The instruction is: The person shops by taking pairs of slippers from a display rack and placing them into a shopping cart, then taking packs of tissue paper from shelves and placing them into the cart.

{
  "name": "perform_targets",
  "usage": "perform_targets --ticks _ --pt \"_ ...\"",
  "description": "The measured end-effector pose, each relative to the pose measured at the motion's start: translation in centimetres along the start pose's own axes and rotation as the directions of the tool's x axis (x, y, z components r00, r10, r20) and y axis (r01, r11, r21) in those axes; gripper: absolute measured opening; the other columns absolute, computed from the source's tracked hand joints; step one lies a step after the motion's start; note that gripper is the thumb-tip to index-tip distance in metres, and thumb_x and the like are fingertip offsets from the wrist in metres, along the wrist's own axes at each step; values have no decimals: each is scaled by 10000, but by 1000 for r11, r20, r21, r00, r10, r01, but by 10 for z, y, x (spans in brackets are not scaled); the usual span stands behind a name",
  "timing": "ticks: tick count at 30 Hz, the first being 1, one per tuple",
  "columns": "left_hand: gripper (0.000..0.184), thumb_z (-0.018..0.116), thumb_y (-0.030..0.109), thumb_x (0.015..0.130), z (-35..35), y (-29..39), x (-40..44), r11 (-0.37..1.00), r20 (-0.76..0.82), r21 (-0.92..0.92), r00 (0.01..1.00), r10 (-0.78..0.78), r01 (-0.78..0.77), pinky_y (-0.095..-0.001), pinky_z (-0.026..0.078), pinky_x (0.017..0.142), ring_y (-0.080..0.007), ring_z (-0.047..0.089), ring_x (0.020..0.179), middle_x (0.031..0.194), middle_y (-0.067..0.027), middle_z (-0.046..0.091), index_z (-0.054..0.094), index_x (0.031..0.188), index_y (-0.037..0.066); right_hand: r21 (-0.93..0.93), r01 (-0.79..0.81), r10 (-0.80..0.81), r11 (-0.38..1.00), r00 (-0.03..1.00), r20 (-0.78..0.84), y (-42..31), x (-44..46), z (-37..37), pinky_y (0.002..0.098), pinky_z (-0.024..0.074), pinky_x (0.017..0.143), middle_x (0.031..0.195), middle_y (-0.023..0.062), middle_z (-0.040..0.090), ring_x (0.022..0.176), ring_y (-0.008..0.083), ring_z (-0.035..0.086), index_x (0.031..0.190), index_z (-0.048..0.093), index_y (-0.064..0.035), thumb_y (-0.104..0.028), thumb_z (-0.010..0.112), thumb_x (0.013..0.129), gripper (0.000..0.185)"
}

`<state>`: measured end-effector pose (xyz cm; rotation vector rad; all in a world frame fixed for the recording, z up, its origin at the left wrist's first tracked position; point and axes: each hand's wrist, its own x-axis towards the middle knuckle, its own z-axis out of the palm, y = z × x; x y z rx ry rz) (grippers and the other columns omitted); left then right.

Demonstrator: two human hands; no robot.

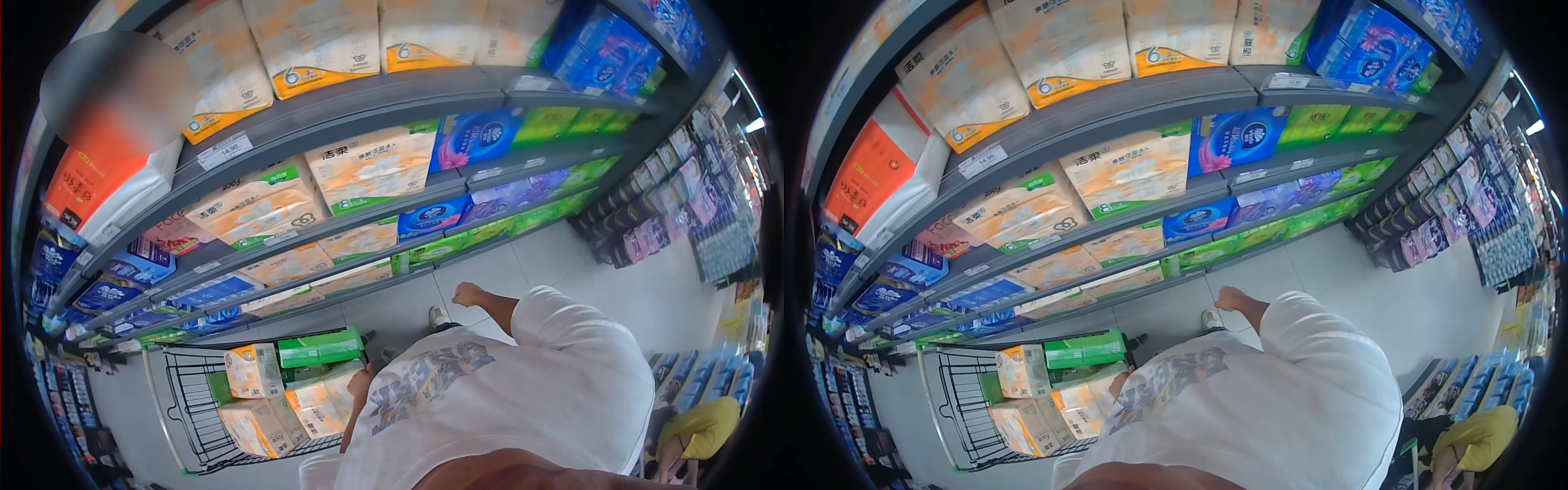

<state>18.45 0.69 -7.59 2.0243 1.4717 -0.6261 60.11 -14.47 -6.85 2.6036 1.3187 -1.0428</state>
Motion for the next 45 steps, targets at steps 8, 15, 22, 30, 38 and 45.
perform_targets --ticks 8,15,22,30,38,45 --pt "616 301 504 942 10 2 3 1000 8 9 1000 13 -13 -473 499 803 -359 651 965 1007 -190 676 713 948 47 -62 28 -6 998 946 324 39 -32 44 325 532 514 630 75 665 561 170 658 729 678 -68 -368 521 849 359" --pt "421 396 409 915 -3 1 -19 1000 9 -4 1000 8 -8 -471 519 767 -325 667 936 952 -168 689 694 978 118 456 -155 29 876 962 271 -29 -1 14 323 523 543 815 102 678 638 194 656 949 658 -3 -279 640 815 308" --pt "542 422 502 916 -20 2 -38 969 13 -177 985 -172 171 -490 489 822 -342 654 948 994 -199 675 689 990 36 506 -37 -92 862 969 228 -64 40 10 310 494 512 779 98 662 620 185 641 964 646 -19 -269 659 810 294" --pt "589 449 589 887 -26 -26 -52 843 -73 -443 926 -372 304 -573 379 923 -372 611 1038 1046 -168 671 691 1004 65 425 -20 -127 905 941 315 -70 58 20 328 473 488 762 89 657 632 187 640 949 647 -24 -289 654 815 296" --pt "625 453 653 849 -37 -89 -38 834 -213 -414 852 -478 365 -567 387 852 -322 653 928 948 -128 693 713 919 90 306 197 -279 932 926 253 -115 54 2 311 478 480 756 93 655 573 181 635 927 640 -25 -268 629 815 267" --pt "651 496 684 806 -53 -138 -29 701 -231 -505 704 -672 503 -518 432 819 -333 659 899 926 -145 693 705 933 80 170 375 -409 912 867 284 -148 108 10 304 478 488 747 96 652 571 178 632 940 645 -17 -272 625 815 285"
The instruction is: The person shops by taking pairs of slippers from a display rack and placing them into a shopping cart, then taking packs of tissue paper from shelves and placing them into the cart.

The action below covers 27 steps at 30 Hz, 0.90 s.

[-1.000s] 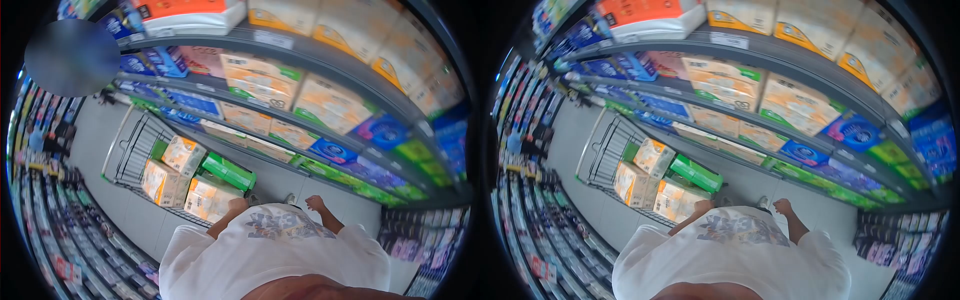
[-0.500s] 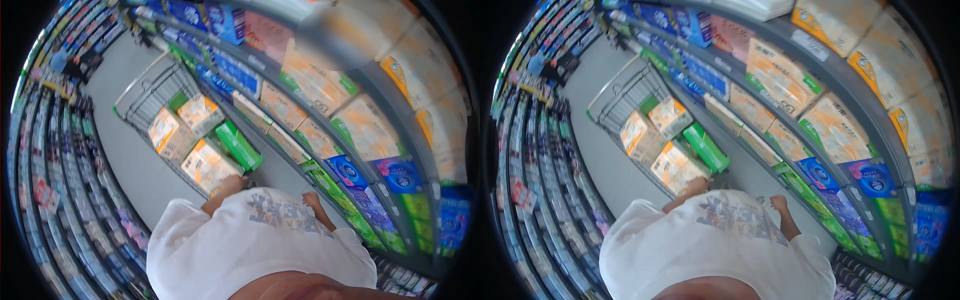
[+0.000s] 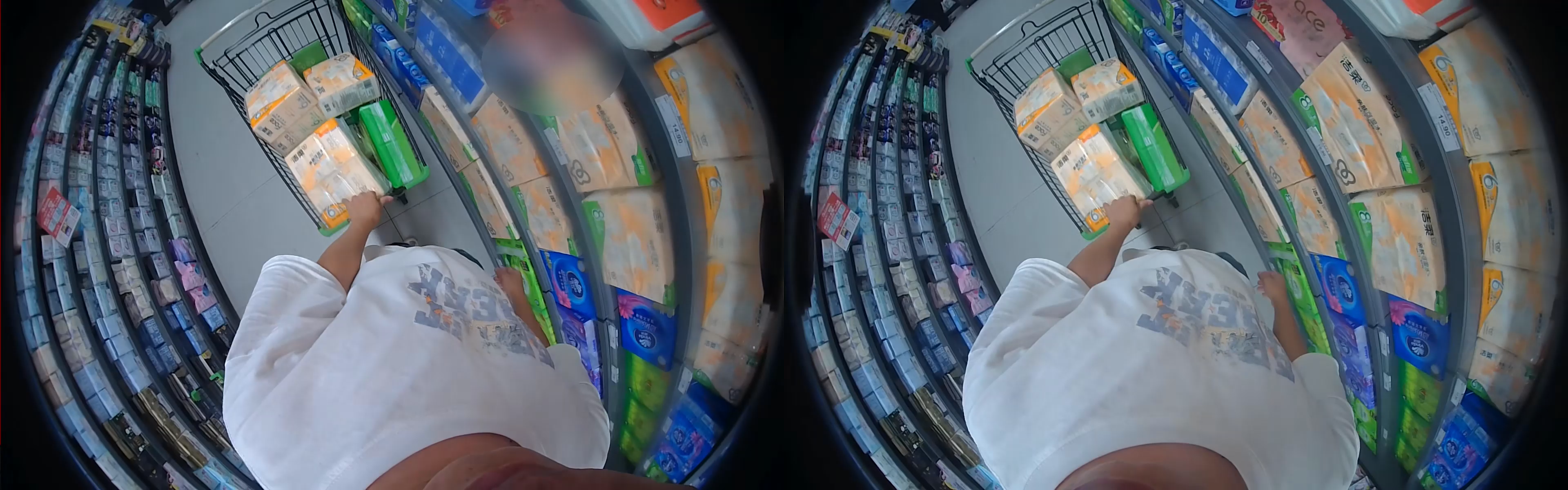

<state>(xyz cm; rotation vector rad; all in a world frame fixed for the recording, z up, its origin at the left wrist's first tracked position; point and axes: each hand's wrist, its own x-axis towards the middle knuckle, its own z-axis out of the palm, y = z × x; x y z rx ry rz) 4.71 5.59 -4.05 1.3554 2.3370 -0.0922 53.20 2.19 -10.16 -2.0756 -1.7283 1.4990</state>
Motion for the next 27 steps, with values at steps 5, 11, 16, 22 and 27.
perform_targets --ticks 5,11,16,22,27 --pt "455 598 504 806 -5 -14 22 976 -133 -47 967 -218 213 -607 350 924 -299 625 980 988 -109 662 673 995 97 272 -198 198 942 980 25 -53 23 -2 263 448 458 756 56 662 566 120 611 948 690 -59 -270 652 801 261" --pt "711 667 191 702 -19 -32 23 973 -206 -149 957 -203 174 -616 254 1041 -395 376 1277 1356 -227 395 400 1356 109 127 -238 215 963 961 172 -95 48 5 293 483 495 781 84 679 576 163 630 915 694 -34 -262 646 798 261" --pt "898 709 184 631 -18 -79 63 990 -261 -141 965 -21 -17 -521 269 1077 -475 224 1343 1438 -272 242 303 1430 131 -268 334 -260 904 925 278 -88 117 18 312 505 522 748 98 668 572 186 631 877 685 -7 -263 650 789 273" --pt "888 731 217 619 -48 -101 118 984 -202 -177 977 -61 25 -530 280 1071 -474 248 1329 1415 -264 295 339 1410 123 -272 397 -327 877 906 269 -146 191 15 327 511 528 691 95 639 567 200 626 824 661 10 -239 671 775 254" --pt "806 765 233 610 -69 -135 169 965 -177 -261 984 -36 -11 -458 318 1065 -448 326 1283 1315 -251 438 454 1339 83 -293 320 -251 901 935 249 -216 250 32 327 509 529 698 109 635 581 200 628 820 653 18 -231 684 773 255"
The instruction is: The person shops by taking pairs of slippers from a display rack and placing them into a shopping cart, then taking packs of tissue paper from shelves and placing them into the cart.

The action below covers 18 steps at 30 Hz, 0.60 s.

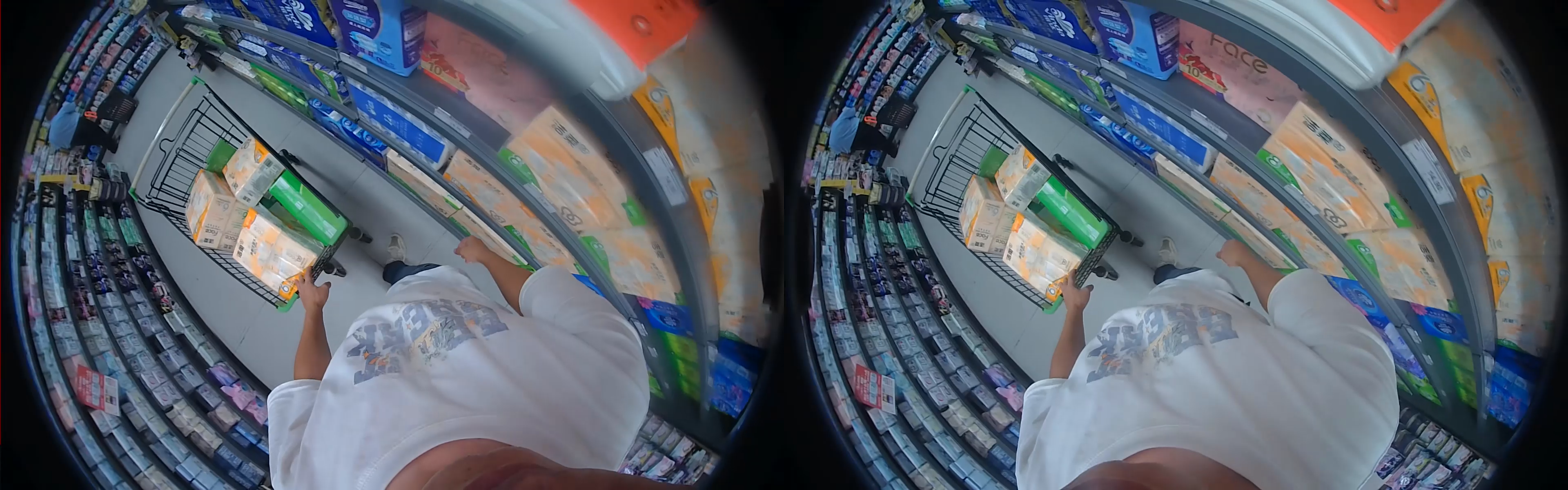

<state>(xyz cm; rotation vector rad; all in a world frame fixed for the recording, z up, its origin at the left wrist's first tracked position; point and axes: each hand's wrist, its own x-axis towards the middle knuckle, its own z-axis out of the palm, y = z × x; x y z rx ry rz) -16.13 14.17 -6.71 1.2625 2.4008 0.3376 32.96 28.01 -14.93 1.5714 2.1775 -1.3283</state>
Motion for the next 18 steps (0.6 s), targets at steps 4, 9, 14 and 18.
perform_targets --ticks 4,9,14,18 --pt "722 767 193 617 -9 -19 55 986 167 -137 984 -66 89 -393 373 1027 -360 454 1198 1246 -232 511 528 1285 56 38 115 -114 993 993 -8 -46 71 -19 326 510 552 703 113 643 580 197 628 850 665 14 -234 675 785 257" --pt "614 754 171 633 -16 -35 84 958 165 -253 982 -96 136 -394 431 961 -354 564 1088 1146 -204 598 582 1209 46 214 -109 111 971 994 6 -108 125 -39 333 512 571 721 109 659 576 198 630 874 675 3 -227 669 792 244" --pt "509 698 184 679 -30 -29 115 984 136 -150 987 -81 102 -398 464 915 -337 604 1051 1099 -192 647 602 1169 82 233 -94 102 968 995 -20 -135 161 -62 329 519 579 733 111 656 573 189 622 900 675 12 -234 664 808 263" --pt "427 599 240 740 -73 8 139 975 271 122 938 -214 187 -430 486 867 -346 627 998 1049 -191 662 620 1136 81 401 -168 185 900 983 -4 -120 173 -64 354 517 669 801 133 685 694 241 667 898 693 -10 -289 663 793 299"
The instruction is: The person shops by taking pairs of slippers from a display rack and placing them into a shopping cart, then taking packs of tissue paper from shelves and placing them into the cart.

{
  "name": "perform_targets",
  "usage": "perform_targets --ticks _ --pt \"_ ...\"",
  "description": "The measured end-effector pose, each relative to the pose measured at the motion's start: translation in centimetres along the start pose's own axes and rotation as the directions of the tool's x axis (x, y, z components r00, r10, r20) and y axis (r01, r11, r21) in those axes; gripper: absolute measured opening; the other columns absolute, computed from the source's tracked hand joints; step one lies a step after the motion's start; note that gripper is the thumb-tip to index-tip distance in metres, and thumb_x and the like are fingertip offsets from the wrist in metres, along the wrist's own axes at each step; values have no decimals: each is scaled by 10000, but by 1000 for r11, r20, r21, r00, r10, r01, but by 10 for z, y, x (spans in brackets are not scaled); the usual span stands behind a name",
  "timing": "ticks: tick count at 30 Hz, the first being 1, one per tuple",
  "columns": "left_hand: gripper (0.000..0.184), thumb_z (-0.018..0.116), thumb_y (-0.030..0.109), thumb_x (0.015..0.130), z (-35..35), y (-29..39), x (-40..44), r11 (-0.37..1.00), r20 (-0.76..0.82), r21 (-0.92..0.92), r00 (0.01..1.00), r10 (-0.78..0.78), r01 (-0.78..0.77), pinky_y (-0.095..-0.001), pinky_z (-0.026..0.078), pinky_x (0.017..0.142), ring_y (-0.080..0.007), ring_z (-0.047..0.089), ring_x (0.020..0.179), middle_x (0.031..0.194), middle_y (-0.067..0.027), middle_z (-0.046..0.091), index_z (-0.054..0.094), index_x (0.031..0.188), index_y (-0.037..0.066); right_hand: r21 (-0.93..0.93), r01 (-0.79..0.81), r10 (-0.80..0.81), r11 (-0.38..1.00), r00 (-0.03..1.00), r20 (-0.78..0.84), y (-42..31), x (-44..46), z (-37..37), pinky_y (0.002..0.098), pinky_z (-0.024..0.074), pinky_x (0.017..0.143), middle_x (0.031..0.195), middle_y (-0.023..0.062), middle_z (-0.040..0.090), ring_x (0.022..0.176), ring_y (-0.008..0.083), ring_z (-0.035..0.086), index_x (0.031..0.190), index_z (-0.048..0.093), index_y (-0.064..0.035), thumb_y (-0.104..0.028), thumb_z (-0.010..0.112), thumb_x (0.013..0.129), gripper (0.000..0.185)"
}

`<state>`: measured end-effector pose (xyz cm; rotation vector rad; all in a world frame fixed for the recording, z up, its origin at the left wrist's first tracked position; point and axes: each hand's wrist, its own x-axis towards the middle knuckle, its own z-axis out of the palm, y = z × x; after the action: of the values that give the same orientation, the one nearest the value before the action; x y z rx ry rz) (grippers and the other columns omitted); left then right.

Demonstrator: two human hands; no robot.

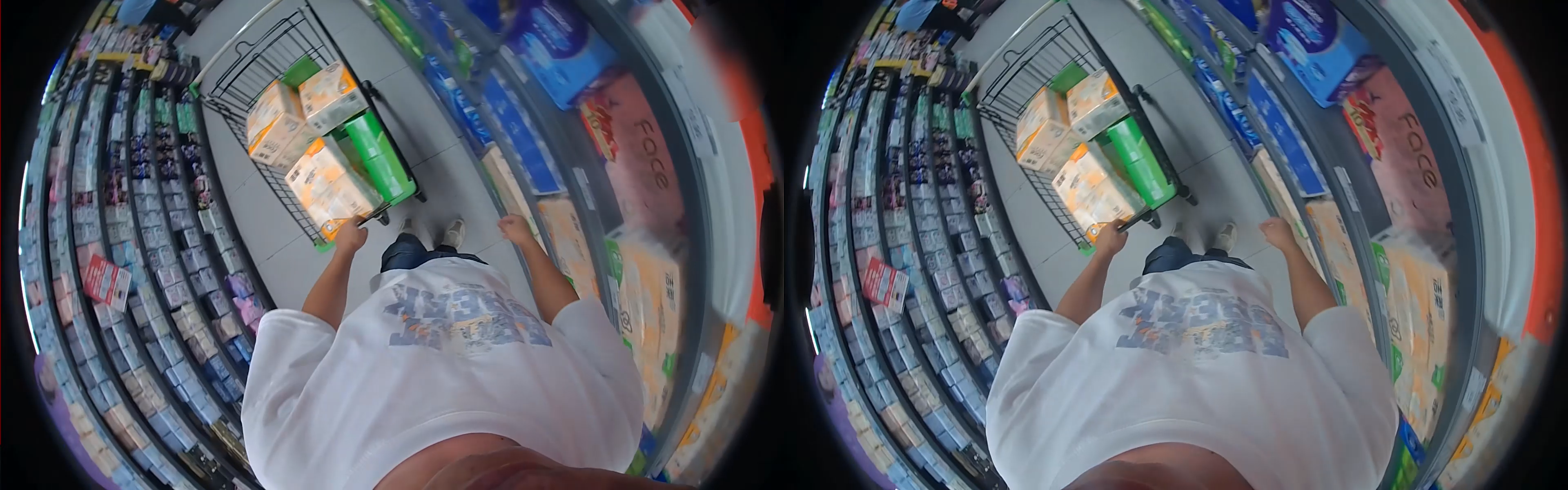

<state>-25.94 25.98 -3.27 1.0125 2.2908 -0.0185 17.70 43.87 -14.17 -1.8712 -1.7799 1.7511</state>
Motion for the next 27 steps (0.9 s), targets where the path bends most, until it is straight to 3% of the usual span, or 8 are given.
perform_targets --ticks 4,6,8,9,11,17,23,27 --pt "395 591 248 744 -14 27 27 969 154 246 988 -6 -32 -443 496 844 -345 633 977 1017 -194 667 636 1084 52 43 -112 111 993 994 13 17 -15 0 318 506 570 757 113 656 627 203 637 904 666 18 -223 659 810 259" --pt "416 609 241 740 -4 35 39 944 130 256 975 178 -206 -460 503 825 -356 629 973 998 -206 659 603 1099 32 35 -180 178 983 983 42 43 -20 -3 297 494 519 747 94 639 623 167 617 913 648 28 -204 663 820 250" --pt "437 621 240 737 -1 51 37 949 80 153 961 266 -276 -464 503 824 -361 625 979 1001 -211 653 579 1117 30 -337 101 -79 936 994 78 101 -14 13 297 487 513 751 89 640 607 173 620 918 646 7 -247 659 817 274" --pt "460 633 239 735 0 56 37 940 13 49 942 336 -337 -469 502 824 -366 620 984 1003 -215 646 554 1136 27 -333 87 -72 939 996 58 82 -34 16 297 487 513 751 89 640 607 173 620 918 646 7 -247 659 817 274" --pt "481 641 233 733 1 59 43 933 52 62 934 353 -355 -472 502 823 -368 616 991 1020 -213 640 532 1162 43 213 -412 435 886 898 -71 21 -80 24 298 483 503 751 82 641 579 182 618 921 651 -12 -285 646 819 292" --pt "380 617 272 743 -23 44 81 856 267 105 843 466 -506 -488 498 800 -389 630 917 971 -206 662 594 1077 91 251 -325 363 912 924 -121 17 -102 87 307 481 479 703 80 641 555 174 619 866 657 -21 -279 634 813 265" --pt "367 597 281 756 -12 67 91 695 362 244 728 582 -677 -508 497 788 -436 628 872 896 -267 651 594 986 -4 201 -116 194 973 882 -430 -27 -134 139 335 530 615 773 150 681 571 225 653 933 675 5 -301 652 799 335" --pt "382 583 286 764 -11 72 84 614 412 296 678 609 -732 -514 495 773 -460 619 861 893 -289 640 575 981 -29 325 -139 291 936 825 -485 -37 -184 152 344 528 644 775 154 683 593 233 663 925 679 -2 -312 651 798 336"
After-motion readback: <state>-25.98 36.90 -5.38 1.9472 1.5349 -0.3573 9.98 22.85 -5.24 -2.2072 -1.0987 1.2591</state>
